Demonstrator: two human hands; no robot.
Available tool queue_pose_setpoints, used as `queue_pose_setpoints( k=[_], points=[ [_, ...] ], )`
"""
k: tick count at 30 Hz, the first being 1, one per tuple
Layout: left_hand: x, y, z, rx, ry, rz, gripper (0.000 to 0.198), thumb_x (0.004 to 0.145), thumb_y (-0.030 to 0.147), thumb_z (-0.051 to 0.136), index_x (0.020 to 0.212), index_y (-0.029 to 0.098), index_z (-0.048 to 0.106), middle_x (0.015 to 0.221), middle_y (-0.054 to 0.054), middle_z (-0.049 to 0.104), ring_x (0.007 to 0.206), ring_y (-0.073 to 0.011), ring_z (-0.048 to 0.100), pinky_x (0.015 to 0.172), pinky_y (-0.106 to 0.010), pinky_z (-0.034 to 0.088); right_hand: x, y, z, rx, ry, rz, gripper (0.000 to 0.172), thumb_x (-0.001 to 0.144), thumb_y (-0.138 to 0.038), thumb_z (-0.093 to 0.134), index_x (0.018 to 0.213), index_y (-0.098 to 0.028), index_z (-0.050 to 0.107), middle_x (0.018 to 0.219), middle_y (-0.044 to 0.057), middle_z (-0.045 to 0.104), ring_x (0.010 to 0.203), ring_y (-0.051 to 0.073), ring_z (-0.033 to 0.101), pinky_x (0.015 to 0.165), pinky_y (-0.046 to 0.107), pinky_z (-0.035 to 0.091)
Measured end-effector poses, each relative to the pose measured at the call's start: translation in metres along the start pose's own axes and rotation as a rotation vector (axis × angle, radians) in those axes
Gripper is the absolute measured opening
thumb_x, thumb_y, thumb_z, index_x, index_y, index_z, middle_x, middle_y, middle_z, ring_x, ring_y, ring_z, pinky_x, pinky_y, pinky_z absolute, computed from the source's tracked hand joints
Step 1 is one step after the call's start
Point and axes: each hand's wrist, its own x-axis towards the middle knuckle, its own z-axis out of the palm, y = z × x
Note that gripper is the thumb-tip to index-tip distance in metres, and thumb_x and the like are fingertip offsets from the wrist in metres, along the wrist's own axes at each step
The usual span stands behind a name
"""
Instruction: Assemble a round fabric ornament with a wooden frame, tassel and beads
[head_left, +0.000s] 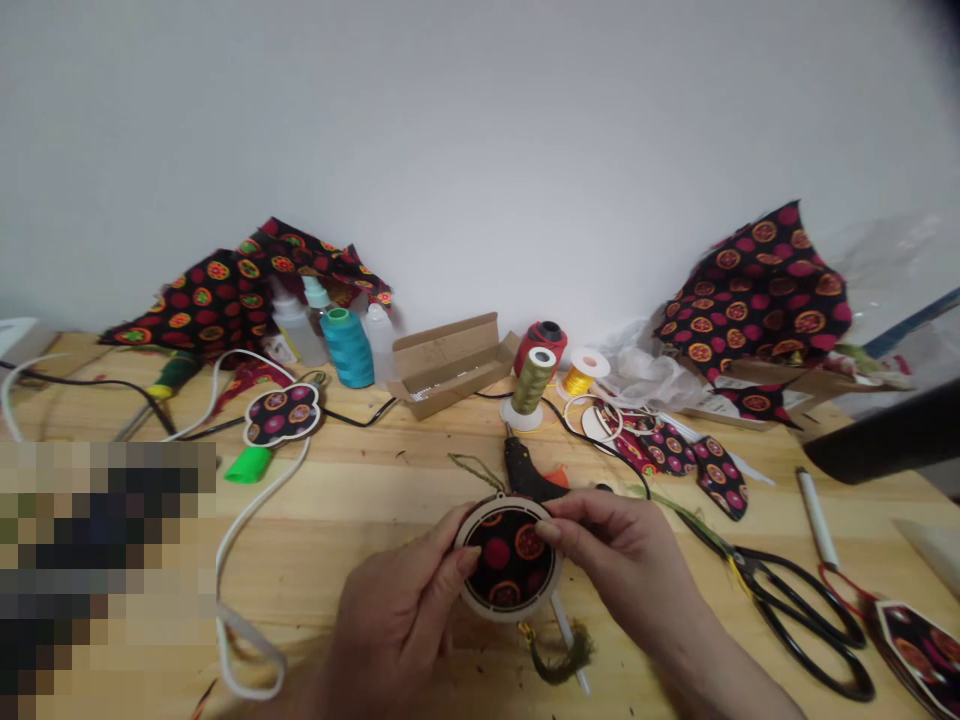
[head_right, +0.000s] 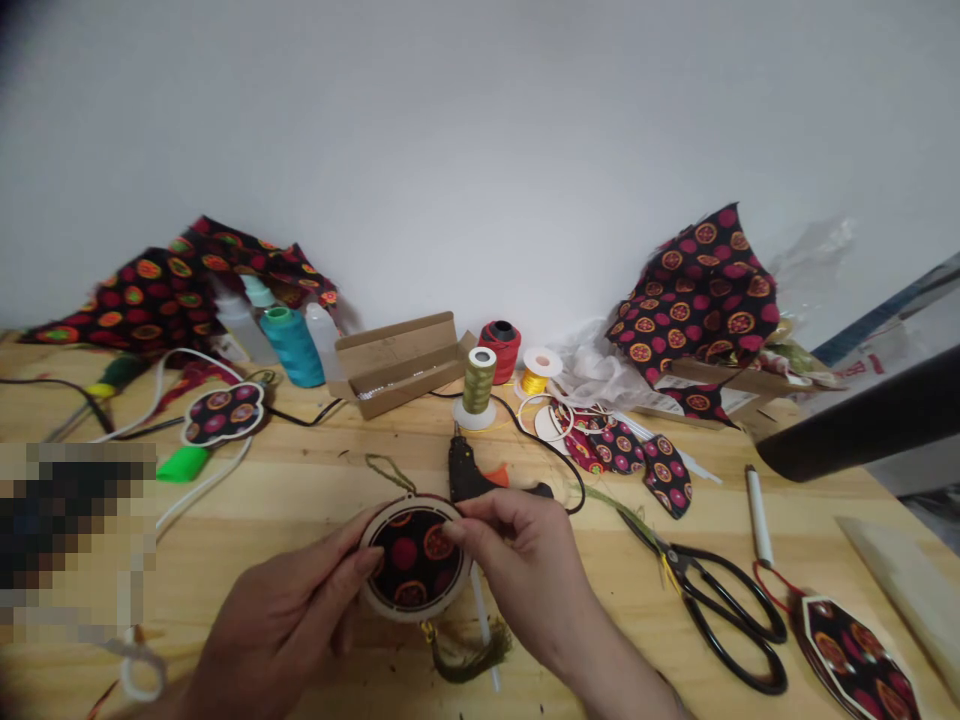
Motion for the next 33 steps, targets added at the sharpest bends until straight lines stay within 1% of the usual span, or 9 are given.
queue_pose_setpoints(
  k=[2, 6, 12, 17, 20, 22, 25, 29, 33],
  points=[
    [0.002, 0.000, -0.001, -0.104, -0.039, -0.092, 0.034, 0.092, 0.028, 0.050, 0.123, 0.031, 0.062, 0.056, 0.009, 0.067, 0.043, -0.0084, 0.060, 0.050, -0.013, 0.049, 0.001, -0.001, 0.001, -0.005, 0.003, 0.041, 0.015, 0.063, -0.032, 0.072, 0.066, -0.017, 0.075, 0.063, 0.003, 0.072, 0.056, 0.014, 0.059, 0.056, 0.026, 0.047],
    [0.008, 0.006, -0.008, -0.302, -0.038, -0.245, 0.025, 0.088, 0.032, 0.056, 0.106, 0.032, 0.073, 0.094, 0.005, 0.077, 0.086, -0.0137, 0.070, 0.077, -0.017, 0.054, 0.003, -0.002, 0.001, 0.015, -0.017, 0.098, 0.017, 0.061, -0.032, 0.072, 0.065, -0.016, 0.074, 0.060, 0.002, 0.070, 0.054, 0.013, 0.056, 0.057, 0.027, 0.045],
    [0.005, 0.016, -0.013, -0.448, -0.040, -0.501, 0.028, 0.080, 0.036, 0.062, 0.104, 0.028, 0.074, 0.097, 0.002, 0.077, 0.082, -0.0194, 0.071, 0.065, -0.025, 0.059, 0.001, -0.005, 0.004, 0.017, -0.058, 0.114, 0.012, 0.063, -0.027, 0.071, 0.065, -0.015, 0.073, 0.063, 0.002, 0.071, 0.056, 0.012, 0.056, 0.058, 0.026, 0.045],
    [0.003, 0.022, -0.016, -0.385, -0.031, -0.579, 0.027, 0.073, 0.035, 0.064, 0.094, 0.022, 0.076, 0.089, 0.000, 0.079, 0.077, -0.0203, 0.071, 0.064, -0.025, 0.059, -0.002, -0.004, 0.007, -0.094, -0.147, 0.098, 0.012, 0.070, -0.024, 0.068, 0.069, -0.014, 0.074, 0.062, 0.002, 0.071, 0.054, 0.012, 0.056, 0.056, 0.024, 0.044],
    [-0.004, 0.017, -0.023, -0.371, -0.081, -0.640, 0.031, 0.071, 0.039, 0.065, 0.094, 0.020, 0.076, 0.090, -0.001, 0.079, 0.078, -0.0220, 0.071, 0.063, -0.027, 0.059, -0.003, -0.005, -0.003, -0.254, -0.212, -0.035, 0.020, 0.080, -0.027, 0.061, 0.073, -0.015, 0.076, 0.063, 0.002, 0.071, 0.057, 0.014, 0.059, 0.056, 0.024, 0.045],
    [-0.012, 0.011, -0.028, -0.316, -0.105, -0.639, 0.034, 0.071, 0.041, 0.065, 0.094, 0.019, 0.075, 0.089, -0.002, 0.078, 0.081, -0.0229, 0.071, 0.066, -0.027, 0.058, -0.003, -0.007, -0.016, -0.441, -0.130, -0.198, 0.021, 0.085, -0.024, 0.056, 0.080, -0.017, 0.076, 0.073, 0.004, 0.073, 0.067, 0.017, 0.063, 0.063, 0.028, 0.047],
    [-0.023, 0.002, -0.030, -0.267, -0.207, -0.649, 0.038, 0.074, 0.044, 0.060, 0.098, 0.019, 0.074, 0.079, -0.002, 0.078, 0.066, -0.0217, 0.069, 0.057, -0.027, 0.056, -0.002, -0.008, -0.031, -0.775, 0.035, -0.405, 0.019, 0.084, -0.013, 0.056, 0.093, -0.015, 0.073, 0.090, 0.009, 0.073, 0.085, 0.023, 0.063, 0.079, 0.036, 0.049],
    [-0.025, 0.001, -0.022, -0.118, -0.286, -0.594, 0.037, 0.079, 0.041, 0.052, 0.100, 0.020, 0.074, 0.084, -0.003, 0.078, 0.071, -0.0235, 0.070, 0.059, -0.029, 0.055, 0.004, 0.002, -0.032, -1.049, -0.069, -0.585, 0.038, 0.077, -0.001, 0.055, 0.112, -0.012, 0.064, 0.111, 0.013, 0.065, 0.107, 0.027, 0.052, 0.092, 0.041, 0.046],
    [-0.013, 0.008, -0.015, 0.122, -0.269, -0.440, 0.033, 0.082, 0.035, 0.048, 0.098, 0.022, 0.075, 0.093, -0.002, 0.078, 0.085, -0.0238, 0.070, 0.075, -0.031, 0.052, 0.014, 0.015, -0.024, -1.218, -0.090, -0.644, 0.049, 0.071, 0.003, 0.052, 0.118, -0.010, 0.057, 0.121, 0.016, 0.059, 0.115, 0.031, 0.044, 0.094, 0.047, 0.043]
  ],
)
